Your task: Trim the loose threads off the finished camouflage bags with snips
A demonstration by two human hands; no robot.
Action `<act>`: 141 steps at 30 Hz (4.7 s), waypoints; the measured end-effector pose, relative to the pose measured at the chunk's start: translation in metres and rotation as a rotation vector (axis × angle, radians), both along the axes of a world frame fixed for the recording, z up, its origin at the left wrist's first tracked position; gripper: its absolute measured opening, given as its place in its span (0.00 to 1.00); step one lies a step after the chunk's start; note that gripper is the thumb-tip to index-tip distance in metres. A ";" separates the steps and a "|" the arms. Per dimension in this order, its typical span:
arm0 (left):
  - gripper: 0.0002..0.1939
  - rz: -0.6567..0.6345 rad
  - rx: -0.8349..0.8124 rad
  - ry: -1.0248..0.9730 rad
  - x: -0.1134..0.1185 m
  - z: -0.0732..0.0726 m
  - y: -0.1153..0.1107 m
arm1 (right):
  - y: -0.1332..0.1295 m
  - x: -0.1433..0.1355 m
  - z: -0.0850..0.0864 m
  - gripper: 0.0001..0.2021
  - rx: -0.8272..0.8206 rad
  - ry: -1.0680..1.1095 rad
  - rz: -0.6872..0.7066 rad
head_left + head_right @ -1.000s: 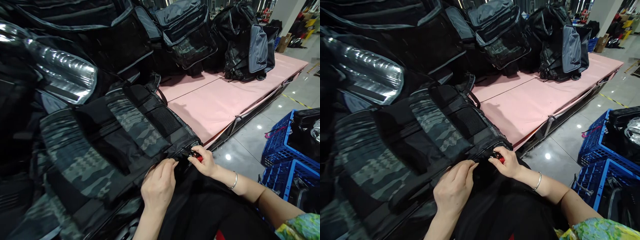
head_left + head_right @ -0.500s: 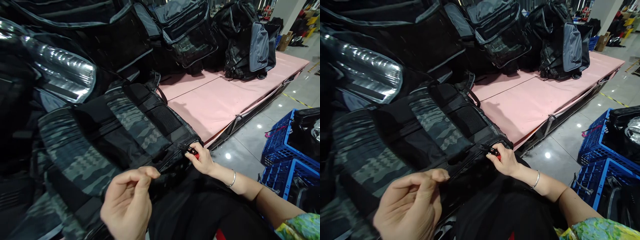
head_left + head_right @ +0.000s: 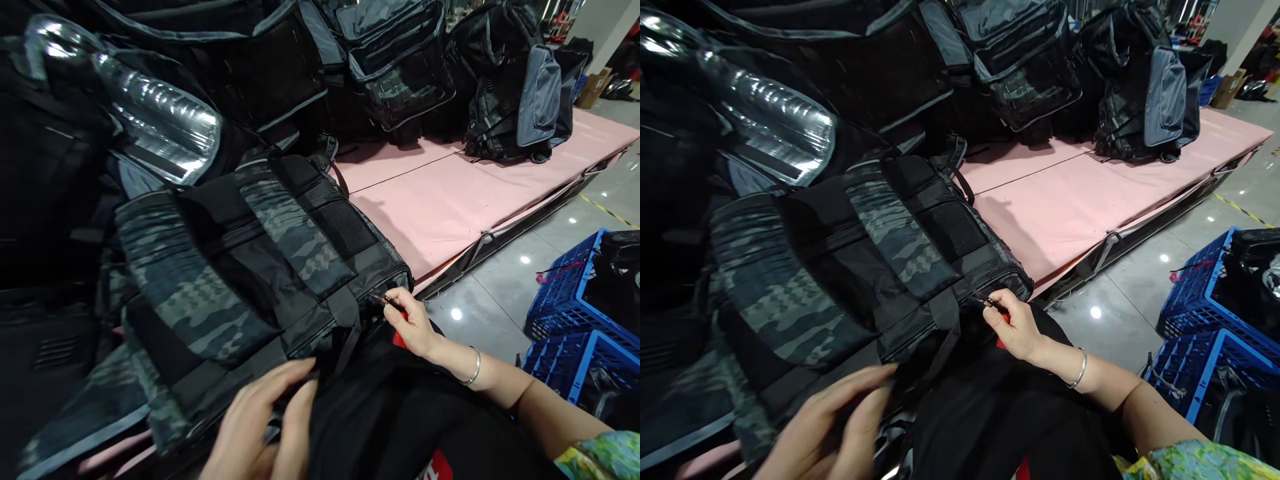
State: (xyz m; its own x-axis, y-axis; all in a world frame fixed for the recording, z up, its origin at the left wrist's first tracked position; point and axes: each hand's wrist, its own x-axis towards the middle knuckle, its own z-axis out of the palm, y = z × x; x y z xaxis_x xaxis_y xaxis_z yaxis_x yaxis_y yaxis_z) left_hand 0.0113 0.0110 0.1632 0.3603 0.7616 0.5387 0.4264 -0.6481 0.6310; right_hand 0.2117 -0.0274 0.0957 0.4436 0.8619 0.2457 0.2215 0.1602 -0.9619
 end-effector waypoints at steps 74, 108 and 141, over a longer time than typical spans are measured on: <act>0.07 0.172 0.097 -0.058 0.035 -0.066 -0.009 | -0.009 -0.015 0.027 0.09 -0.101 -0.466 0.191; 0.17 0.340 -0.833 -0.825 0.016 -0.090 -0.037 | -0.010 -0.030 0.037 0.09 0.049 -0.428 0.418; 0.22 0.350 -0.964 -0.363 0.016 -0.188 0.007 | 0.015 0.039 -0.048 0.13 -0.035 0.087 0.012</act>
